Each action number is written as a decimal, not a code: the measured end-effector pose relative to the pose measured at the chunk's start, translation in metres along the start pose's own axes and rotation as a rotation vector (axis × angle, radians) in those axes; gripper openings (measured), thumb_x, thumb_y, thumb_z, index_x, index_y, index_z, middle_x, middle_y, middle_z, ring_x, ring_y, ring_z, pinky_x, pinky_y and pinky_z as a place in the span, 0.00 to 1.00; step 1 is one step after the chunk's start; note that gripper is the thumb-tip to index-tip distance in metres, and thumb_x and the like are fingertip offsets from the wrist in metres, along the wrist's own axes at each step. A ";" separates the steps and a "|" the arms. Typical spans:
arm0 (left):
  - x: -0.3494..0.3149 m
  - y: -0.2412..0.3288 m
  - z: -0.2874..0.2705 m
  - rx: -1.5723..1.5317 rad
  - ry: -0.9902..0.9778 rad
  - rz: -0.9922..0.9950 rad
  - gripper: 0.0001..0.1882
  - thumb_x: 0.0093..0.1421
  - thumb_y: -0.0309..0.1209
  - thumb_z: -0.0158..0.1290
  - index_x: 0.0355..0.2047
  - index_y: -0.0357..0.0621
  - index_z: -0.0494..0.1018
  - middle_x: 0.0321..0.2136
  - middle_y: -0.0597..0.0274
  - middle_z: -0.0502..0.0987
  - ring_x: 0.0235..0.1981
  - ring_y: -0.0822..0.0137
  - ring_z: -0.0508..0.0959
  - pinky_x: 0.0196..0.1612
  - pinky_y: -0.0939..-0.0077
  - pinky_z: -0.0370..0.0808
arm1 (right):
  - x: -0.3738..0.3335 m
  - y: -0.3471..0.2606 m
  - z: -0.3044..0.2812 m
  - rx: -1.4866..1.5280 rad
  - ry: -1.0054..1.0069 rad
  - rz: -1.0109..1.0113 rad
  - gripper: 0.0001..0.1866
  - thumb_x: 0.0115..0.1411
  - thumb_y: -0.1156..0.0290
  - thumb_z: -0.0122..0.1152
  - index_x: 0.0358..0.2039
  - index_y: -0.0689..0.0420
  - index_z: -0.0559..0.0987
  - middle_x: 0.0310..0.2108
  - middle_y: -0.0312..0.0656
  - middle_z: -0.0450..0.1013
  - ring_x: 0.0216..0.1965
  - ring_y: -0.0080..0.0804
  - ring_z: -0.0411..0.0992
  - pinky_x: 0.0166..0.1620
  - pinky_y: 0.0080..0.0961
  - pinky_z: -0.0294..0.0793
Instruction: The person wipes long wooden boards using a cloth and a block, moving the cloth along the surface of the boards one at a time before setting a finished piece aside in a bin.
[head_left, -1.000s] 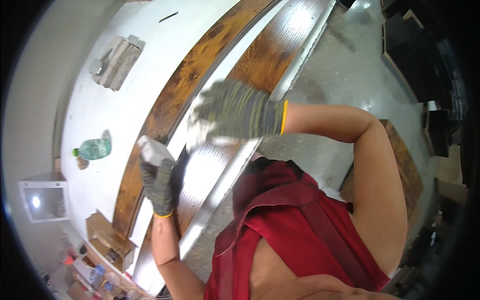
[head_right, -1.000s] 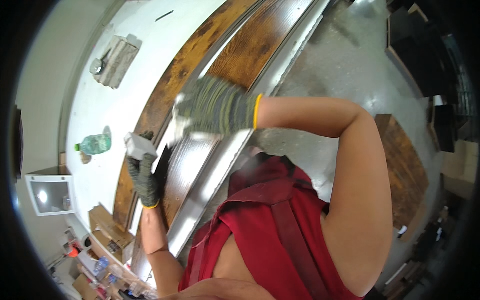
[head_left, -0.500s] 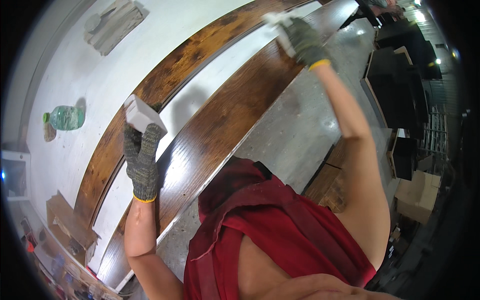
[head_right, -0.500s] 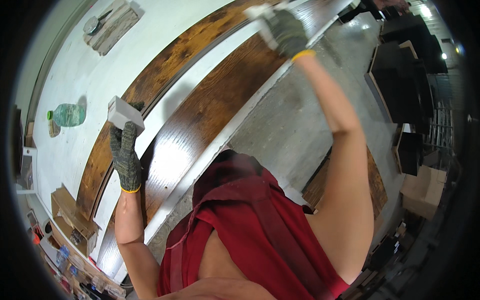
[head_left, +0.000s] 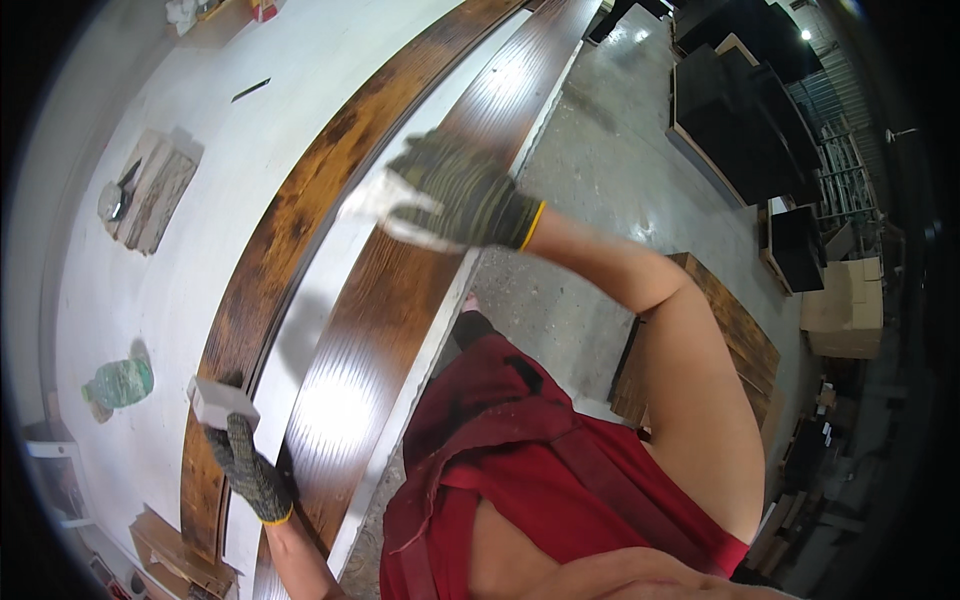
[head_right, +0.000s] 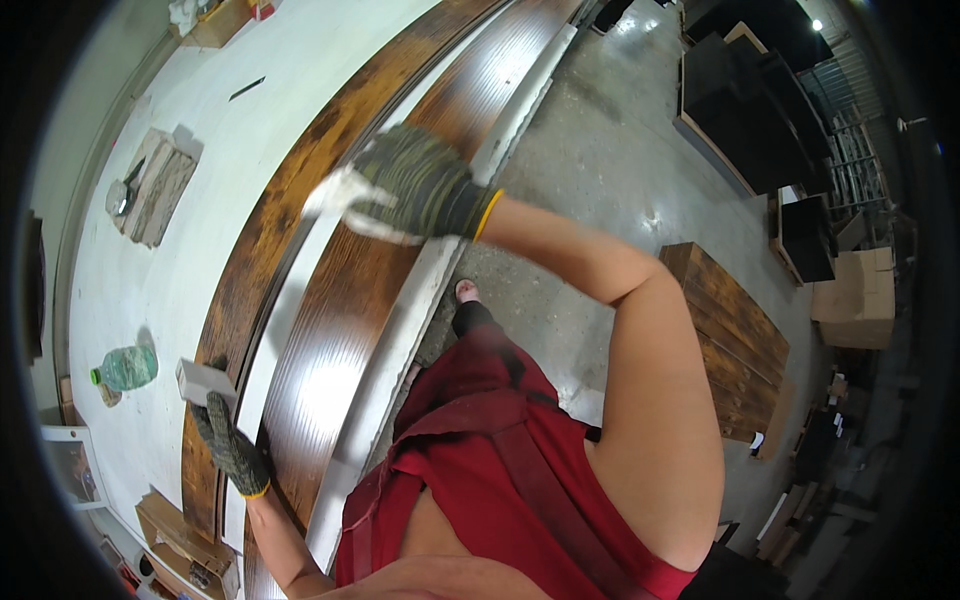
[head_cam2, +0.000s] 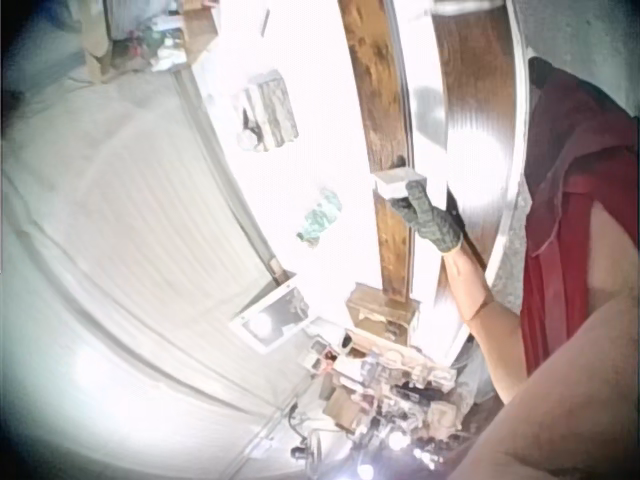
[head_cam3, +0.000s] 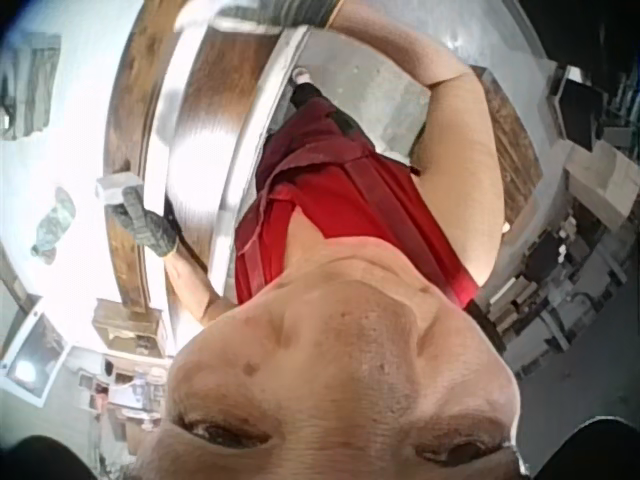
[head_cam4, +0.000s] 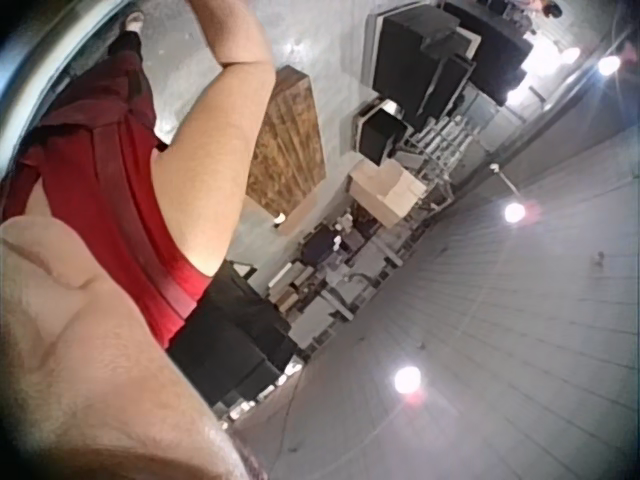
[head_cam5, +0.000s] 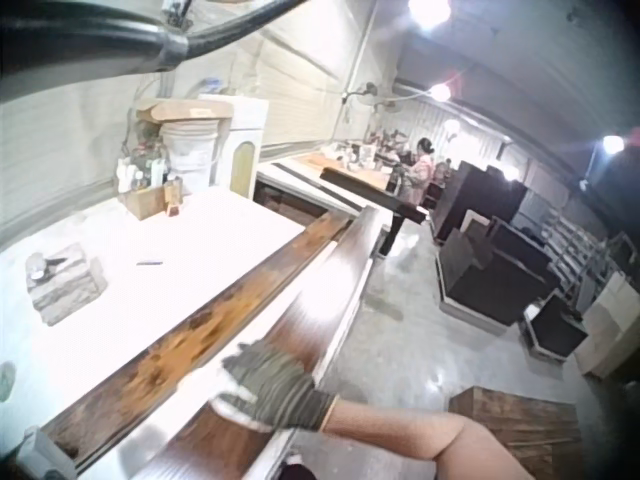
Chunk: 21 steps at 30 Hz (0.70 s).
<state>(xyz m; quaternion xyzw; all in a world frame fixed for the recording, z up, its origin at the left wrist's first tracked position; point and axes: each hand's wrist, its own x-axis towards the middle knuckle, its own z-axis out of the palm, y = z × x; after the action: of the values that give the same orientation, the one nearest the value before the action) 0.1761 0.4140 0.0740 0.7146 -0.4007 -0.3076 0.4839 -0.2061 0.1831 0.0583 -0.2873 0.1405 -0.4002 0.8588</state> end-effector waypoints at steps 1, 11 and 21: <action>0.001 0.004 0.000 0.023 -0.039 0.020 0.32 0.68 0.43 0.50 0.66 0.36 0.61 0.57 0.51 0.72 0.58 0.58 0.70 0.60 0.62 0.66 | 0.004 -0.030 -0.023 -0.317 0.056 -0.111 0.28 0.68 0.43 0.44 0.44 0.56 0.76 0.38 0.46 0.76 0.35 0.32 0.78 0.35 0.29 0.84; 0.008 -0.014 -0.045 0.452 0.318 -0.163 0.30 0.69 0.39 0.53 0.64 0.32 0.65 0.61 0.50 0.71 0.59 0.59 0.71 0.63 0.66 0.66 | 0.065 -0.317 -0.214 -2.659 0.400 -0.310 0.28 0.65 0.46 0.53 0.59 0.51 0.75 0.54 0.48 0.74 0.55 0.48 0.73 0.60 0.41 0.69; 0.042 0.157 0.329 -0.227 -0.275 0.038 0.30 0.66 0.44 0.55 0.61 0.38 0.66 0.49 0.57 0.75 0.49 0.63 0.74 0.50 0.66 0.73 | 0.059 -0.344 -0.219 -2.284 0.228 -0.632 0.28 0.64 0.44 0.57 0.53 0.54 0.79 0.47 0.48 0.78 0.51 0.44 0.75 0.56 0.43 0.73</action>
<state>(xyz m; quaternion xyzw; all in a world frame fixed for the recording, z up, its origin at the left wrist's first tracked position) -0.1185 0.1978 0.1070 0.5990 -0.4392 -0.4363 0.5078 -0.4806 -0.1226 0.0916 -0.8708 0.4141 -0.2606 -0.0481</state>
